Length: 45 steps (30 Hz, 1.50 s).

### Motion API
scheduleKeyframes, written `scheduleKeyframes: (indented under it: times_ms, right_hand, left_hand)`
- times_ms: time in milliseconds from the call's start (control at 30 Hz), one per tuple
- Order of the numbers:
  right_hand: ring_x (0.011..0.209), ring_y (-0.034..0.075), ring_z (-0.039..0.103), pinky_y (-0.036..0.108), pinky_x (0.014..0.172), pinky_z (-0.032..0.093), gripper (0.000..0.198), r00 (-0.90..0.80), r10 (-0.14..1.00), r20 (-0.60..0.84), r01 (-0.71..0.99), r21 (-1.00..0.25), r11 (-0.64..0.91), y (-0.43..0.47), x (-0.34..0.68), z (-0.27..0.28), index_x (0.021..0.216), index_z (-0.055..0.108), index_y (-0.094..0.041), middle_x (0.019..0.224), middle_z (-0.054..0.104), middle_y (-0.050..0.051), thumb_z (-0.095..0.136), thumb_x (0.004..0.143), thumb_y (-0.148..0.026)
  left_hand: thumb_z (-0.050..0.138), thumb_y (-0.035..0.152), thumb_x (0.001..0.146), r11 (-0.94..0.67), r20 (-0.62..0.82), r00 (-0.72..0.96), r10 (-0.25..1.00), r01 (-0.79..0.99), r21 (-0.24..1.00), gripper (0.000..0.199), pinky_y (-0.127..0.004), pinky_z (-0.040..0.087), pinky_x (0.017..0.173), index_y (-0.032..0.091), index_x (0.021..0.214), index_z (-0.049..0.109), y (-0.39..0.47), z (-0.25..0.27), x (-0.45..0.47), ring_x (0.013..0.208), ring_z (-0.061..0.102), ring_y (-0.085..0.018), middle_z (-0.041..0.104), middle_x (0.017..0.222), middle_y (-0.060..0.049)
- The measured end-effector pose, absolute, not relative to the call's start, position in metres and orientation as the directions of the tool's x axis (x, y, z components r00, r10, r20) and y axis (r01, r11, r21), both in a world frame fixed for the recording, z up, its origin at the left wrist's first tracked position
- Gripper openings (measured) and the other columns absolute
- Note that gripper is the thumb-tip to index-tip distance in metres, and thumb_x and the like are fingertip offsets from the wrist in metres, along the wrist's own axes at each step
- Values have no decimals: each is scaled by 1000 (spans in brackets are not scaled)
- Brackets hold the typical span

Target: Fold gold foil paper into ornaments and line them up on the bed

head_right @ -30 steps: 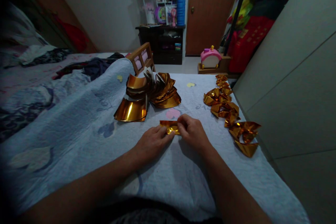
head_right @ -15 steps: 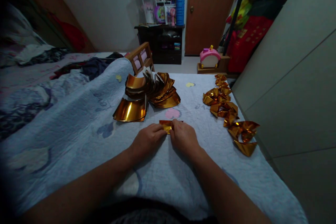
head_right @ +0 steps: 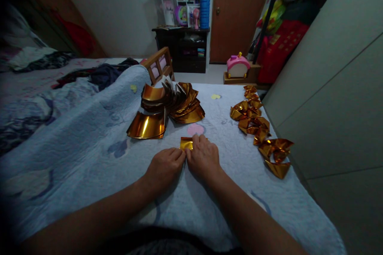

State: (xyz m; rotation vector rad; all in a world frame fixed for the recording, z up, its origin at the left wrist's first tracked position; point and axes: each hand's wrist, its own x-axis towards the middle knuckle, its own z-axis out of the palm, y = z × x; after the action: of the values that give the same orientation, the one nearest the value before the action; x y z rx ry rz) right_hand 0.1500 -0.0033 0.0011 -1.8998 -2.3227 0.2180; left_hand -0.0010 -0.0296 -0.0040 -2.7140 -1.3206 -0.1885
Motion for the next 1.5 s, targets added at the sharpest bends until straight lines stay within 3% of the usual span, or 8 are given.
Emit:
scheduleKeyframes:
  times_ms: [167, 367, 867, 1000, 1067, 1133, 1267, 1500]
  right_hand:
    - [86, 25, 62, 34, 67, 37, 28, -246, 969, 26, 958, -147, 247, -4, 153, 1, 122, 57, -24, 106, 62, 11, 47, 99, -39]
    - [94, 26, 58, 35, 75, 38, 55, -270, 963, 22, 954, -129, 271, -5, 172, 1, 153, 39, -33, 111, 58, 12, 50, 98, -36]
    - [102, 28, 56, 36, 82, 38, 76, -269, 961, -68, 943, -220, 248, 7, 224, -2, 160, 28, -37, 114, 57, 11, 61, 91, -33]
    - [103, 28, 57, 37, 87, 42, 79, -275, 961, -31, 911, -329, 250, 10, 232, 0, 159, 30, -28, 113, 56, 11, 62, 88, -30]
    - [102, 26, 56, 38, 90, 43, 72, -267, 962, 53, 868, -421, 263, 11, 232, 4, 152, 38, -20, 114, 56, 12, 60, 84, -25]
    - [99, 25, 56, 36, 90, 44, 53, -262, 951, 161, 815, -491, 308, 11, 228, 8, 133, 53, -16, 109, 56, 11, 58, 80, -18]
    - [95, 23, 54, 35, 87, 42, 13, -440, 869, 226, 721, -488, 492, 6, 210, 10, 92, 62, -18, 98, 58, 9, 58, 80, -15]
    - [94, 22, 55, 34, 85, 38, 11, -543, 817, 194, 719, -396, 572, 5, 192, -5, 96, 69, -16, 97, 64, 8, 59, 92, -16]
  left_hand:
    - [52, 6, 91, -625, 157, 631, 760, 775, -93, 17, -37, 54, 71, 13, 87, 68, -29, -2, 0, 80, 65, -24, 68, 81, -9]
    - [51, 6, 91, -617, 131, 628, 767, 778, -121, 19, -36, 52, 70, 13, 87, 68, -29, 0, 1, 78, 65, -23, 69, 82, -9]
    - [54, 6, 91, -622, 91, 626, 774, 780, -76, 17, -39, 53, 73, 12, 92, 70, -27, 0, -2, 83, 65, -25, 70, 88, -12]
    - [52, 6, 92, -618, 120, 621, 775, 783, -62, 18, -38, 54, 72, 13, 89, 68, -26, -2, -3, 82, 64, -24, 69, 85, -10]
    - [52, 8, 93, -604, 147, 602, 785, 796, -37, 17, -37, 54, 71, 14, 87, 67, -24, -4, -3, 82, 63, -24, 68, 86, -9]
    - [54, 11, 94, -576, 176, 566, 806, 818, 5, 14, -37, 54, 72, 15, 87, 66, -20, -6, -3, 84, 62, -25, 68, 89, -9]
    - [57, 20, 96, -530, 210, 503, 838, 842, 101, 10, -38, 53, 78, 17, 96, 66, -11, -9, -4, 89, 61, -24, 67, 97, -8]
    - [63, 25, 94, -550, 241, 501, 831, 802, 233, 9, -37, 50, 82, 18, 97, 68, -6, -10, -9, 92, 58, -23, 65, 99, -7]
